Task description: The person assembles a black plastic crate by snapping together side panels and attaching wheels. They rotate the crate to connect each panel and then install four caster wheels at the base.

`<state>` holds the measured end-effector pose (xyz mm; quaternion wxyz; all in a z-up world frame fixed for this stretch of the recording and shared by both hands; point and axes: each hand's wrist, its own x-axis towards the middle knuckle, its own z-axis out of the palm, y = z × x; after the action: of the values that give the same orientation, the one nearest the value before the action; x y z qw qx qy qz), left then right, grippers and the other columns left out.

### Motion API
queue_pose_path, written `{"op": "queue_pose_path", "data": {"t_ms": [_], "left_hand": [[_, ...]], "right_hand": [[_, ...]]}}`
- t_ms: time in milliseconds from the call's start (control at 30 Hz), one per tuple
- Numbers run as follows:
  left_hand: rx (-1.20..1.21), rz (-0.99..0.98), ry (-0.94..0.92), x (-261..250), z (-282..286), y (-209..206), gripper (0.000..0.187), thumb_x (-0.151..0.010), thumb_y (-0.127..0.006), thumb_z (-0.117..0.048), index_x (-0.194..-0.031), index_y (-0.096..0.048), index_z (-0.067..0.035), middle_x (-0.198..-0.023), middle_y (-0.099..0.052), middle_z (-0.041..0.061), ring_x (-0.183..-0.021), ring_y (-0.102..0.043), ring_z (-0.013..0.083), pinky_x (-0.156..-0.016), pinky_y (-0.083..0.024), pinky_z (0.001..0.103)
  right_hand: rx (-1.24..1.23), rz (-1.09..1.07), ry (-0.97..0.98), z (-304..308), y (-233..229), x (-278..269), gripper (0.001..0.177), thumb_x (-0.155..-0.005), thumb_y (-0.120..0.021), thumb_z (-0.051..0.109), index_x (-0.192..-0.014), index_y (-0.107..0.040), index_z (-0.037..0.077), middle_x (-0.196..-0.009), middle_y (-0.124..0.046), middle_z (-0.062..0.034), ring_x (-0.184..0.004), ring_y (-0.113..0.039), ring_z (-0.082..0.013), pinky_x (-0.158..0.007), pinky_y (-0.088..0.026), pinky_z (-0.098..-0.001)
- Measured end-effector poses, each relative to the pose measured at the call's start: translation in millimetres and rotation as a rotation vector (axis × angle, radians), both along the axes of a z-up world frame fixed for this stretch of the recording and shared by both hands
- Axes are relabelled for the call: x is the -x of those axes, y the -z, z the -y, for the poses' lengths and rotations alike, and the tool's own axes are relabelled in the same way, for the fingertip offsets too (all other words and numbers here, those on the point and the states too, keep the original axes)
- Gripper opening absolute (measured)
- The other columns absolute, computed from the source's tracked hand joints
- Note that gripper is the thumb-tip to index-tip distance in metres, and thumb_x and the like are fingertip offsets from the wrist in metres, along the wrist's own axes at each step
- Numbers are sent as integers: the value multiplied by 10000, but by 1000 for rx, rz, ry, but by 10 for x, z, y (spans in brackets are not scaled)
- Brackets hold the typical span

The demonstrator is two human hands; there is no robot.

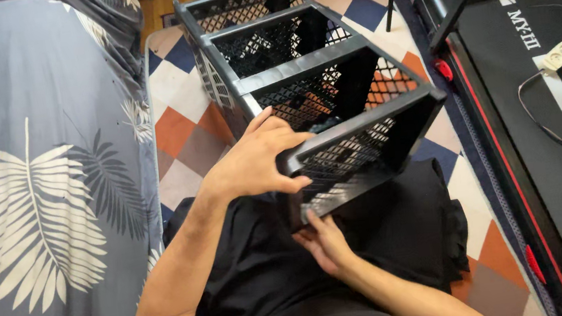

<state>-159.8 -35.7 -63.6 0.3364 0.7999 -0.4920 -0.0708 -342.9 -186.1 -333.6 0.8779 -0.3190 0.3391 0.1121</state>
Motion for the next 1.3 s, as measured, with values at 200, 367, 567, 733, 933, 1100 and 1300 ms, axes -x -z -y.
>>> {"op": "queue_pose_path", "data": {"t_ms": [200,367,567,733,933,1100,1300], "left_hand": [[136,38,-388,565,-354,546,931,-690,-928,-316,-1493,-512,-93,-1645,-239,269,-1514,-174,506,-1195,-249,530],[434,-289,-775,877,-245,1356,1174,-726,-922,-285,-1608,-172,-93,-1549,-405,263,-1406,-457,407,-1101,-420,429],[503,-278,-820,579,-268,2054,965,-814,-684,-13,-1652,-211,-89,-1409,-617,259,-1052,-714,324,-877,-568,356],[597,-435,-854,122,-278,2420,905,-838,-665,16,-1654,-289,-91,-969,-620,167,-788,-571,216,-708,-508,337],[643,-384,-828,-233,-310,2735,822,-863,-657,15,-1612,-329,-77,-871,-627,72,-758,-600,149,-694,-526,303],[633,-385,-825,-412,-299,3006,801,-850,-676,10,-1572,-334,-51,-812,-629,50,-716,-602,133,-660,-527,300],[577,-366,-845,-812,-295,3571,684,-878,-736,-5,-1498,-451,-45,-783,-644,77,-688,-628,177,-645,-527,335]], "right_hand": [[-269,-13,-75,-198,593,-179,370,-989,-620,169,-1346,-531,135,-1247,-637,-92,-1113,-647,-293,-1024,-545,-511],[-229,31,-23,-484,905,-361,397,-956,-582,128,-1340,-533,217,-1305,-629,-54,-1168,-646,-270,-1052,-524,-485],[-185,102,-62,-599,1192,-739,365,-1013,-597,169,-1365,-523,110,-1295,-630,-91,-1166,-627,-280,-1047,-519,-467],[-51,52,-288,-212,1243,-1229,336,-1018,-615,200,-1184,-612,-91,-1202,-695,-200,-1086,-707,-307,-994,-557,-417],[1183,182,-55,897,1081,-1087,177,-1013,-645,182,-1042,-700,17,-1064,-716,-234,-916,-678,-285,-771,-543,-330],[1585,444,168,1498,802,-1406,437,-958,-775,108,-1335,-573,16,-1172,-673,-153,-1045,-662,-241,-835,-549,-348],[1407,479,55,1538,647,-1802,503,-968,-756,92,-1424,-547,59,-1106,-737,-109,-988,-723,-204,-819,-590,-336]]}}
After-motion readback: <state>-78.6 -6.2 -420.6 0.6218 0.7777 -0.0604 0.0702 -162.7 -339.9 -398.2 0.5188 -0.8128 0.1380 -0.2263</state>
